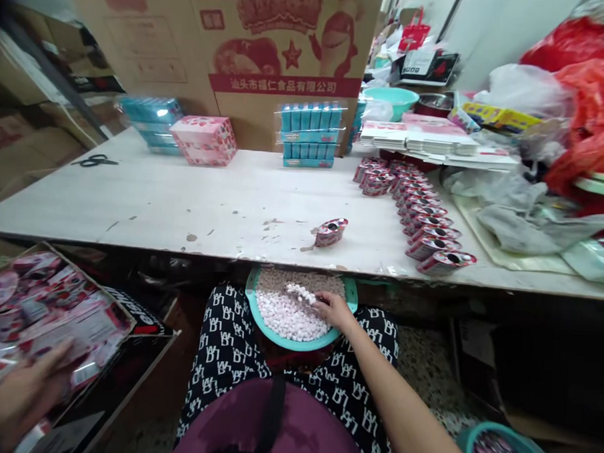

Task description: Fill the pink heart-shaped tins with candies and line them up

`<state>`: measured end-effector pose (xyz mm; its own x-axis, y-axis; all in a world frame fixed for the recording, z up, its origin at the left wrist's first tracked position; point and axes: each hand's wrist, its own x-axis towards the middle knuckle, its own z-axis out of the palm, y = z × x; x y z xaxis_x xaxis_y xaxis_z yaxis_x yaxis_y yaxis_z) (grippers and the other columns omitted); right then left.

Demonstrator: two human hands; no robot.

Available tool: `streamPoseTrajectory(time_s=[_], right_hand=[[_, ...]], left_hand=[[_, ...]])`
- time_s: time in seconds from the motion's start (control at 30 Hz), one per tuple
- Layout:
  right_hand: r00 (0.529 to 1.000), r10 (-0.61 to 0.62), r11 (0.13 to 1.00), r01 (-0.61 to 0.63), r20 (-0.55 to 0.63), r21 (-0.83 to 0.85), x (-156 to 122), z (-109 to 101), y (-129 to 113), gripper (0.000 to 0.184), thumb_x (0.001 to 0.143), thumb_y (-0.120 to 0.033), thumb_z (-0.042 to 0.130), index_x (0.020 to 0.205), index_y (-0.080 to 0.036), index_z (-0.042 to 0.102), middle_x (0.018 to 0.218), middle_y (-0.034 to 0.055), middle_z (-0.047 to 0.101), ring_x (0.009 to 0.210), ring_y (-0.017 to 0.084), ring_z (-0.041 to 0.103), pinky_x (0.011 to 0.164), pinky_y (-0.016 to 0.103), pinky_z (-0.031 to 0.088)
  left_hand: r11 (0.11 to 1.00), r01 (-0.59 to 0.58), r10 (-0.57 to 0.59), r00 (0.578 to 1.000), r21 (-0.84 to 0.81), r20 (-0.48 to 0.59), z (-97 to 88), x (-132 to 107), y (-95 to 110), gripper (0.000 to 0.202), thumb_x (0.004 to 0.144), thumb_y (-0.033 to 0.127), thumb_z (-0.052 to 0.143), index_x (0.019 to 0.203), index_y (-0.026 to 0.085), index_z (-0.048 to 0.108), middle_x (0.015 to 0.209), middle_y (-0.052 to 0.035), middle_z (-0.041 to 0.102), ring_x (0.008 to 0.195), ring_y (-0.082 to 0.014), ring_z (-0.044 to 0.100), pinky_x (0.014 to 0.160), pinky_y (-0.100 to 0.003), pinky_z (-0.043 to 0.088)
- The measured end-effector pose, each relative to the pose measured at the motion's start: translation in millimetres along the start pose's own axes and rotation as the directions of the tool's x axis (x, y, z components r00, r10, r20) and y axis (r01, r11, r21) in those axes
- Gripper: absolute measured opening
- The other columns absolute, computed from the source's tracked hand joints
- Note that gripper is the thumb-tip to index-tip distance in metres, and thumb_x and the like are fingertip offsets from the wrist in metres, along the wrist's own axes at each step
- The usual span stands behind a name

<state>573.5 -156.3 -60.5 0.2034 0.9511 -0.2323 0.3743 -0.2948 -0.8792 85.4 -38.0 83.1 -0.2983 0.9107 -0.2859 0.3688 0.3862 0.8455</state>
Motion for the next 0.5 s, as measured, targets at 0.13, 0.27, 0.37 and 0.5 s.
streamPoseTrajectory(time_s=[0.13,0.27,0.37,0.5], right_hand=[[0.999,-0.022,1.0,0.022,0.047,0.007,-9.0,-19.2,-21.9,0.038,0.071,-0.038,0.051,0.099,-0.013,0.058,0.092,0.0066,0.065,0.085,0.02,0.058,0.077,0.031,0.044],[0.995,-0.06,0.998,0.062,0.075,-0.025,-22.0,-42.0,-54.1,0.039,0.074,-0.04,0.05,0.101,-0.014,0.058,0.094,0.0062,0.065,0.086,0.019,0.058,0.078,0.031,0.044],[0.992,-0.081,0.994,0.087,0.094,-0.066,-30.5,-57.0,-76.6,0.037,0.074,-0.04,0.05,0.1,-0.015,0.06,0.094,0.0053,0.065,0.086,0.019,0.057,0.078,0.031,0.044],[0.989,-0.08,0.99,0.093,0.126,-0.102,-35.1,-68.6,-94.1,0.034,0.073,-0.037,0.052,0.097,-0.015,0.063,0.095,0.0051,0.065,0.087,0.02,0.057,0.078,0.031,0.043]], left_hand=[[0.845,0.229,0.009,0.898,-0.484,0.441,99.8,-59.9,24.4,0.044,0.05,0.015,0.072,0.092,0.019,0.059,0.093,-0.0056,0.065,0.084,-0.0209,0.06,0.075,-0.03,0.049],[0.845,0.219,0.141,0.789,-0.488,0.598,198.5,-86.9,37.8,0.047,0.048,0.002,0.071,0.092,0.015,0.061,0.093,-0.0082,0.064,0.084,-0.0183,0.059,0.075,-0.026,0.047],[0.89,0.057,0.267,0.739,-0.452,0.619,245.5,-89.9,37.0,0.042,0.047,-0.001,0.07,0.085,0.016,0.063,0.089,-0.0056,0.064,0.083,-0.0149,0.058,0.077,-0.022,0.044],[0.907,0.032,0.258,0.746,-0.42,0.613,282.2,-87.1,30.6,0.04,0.049,0.0,0.07,0.084,0.016,0.06,0.081,-0.0031,0.063,0.074,-0.0122,0.058,0.07,-0.02,0.045]])
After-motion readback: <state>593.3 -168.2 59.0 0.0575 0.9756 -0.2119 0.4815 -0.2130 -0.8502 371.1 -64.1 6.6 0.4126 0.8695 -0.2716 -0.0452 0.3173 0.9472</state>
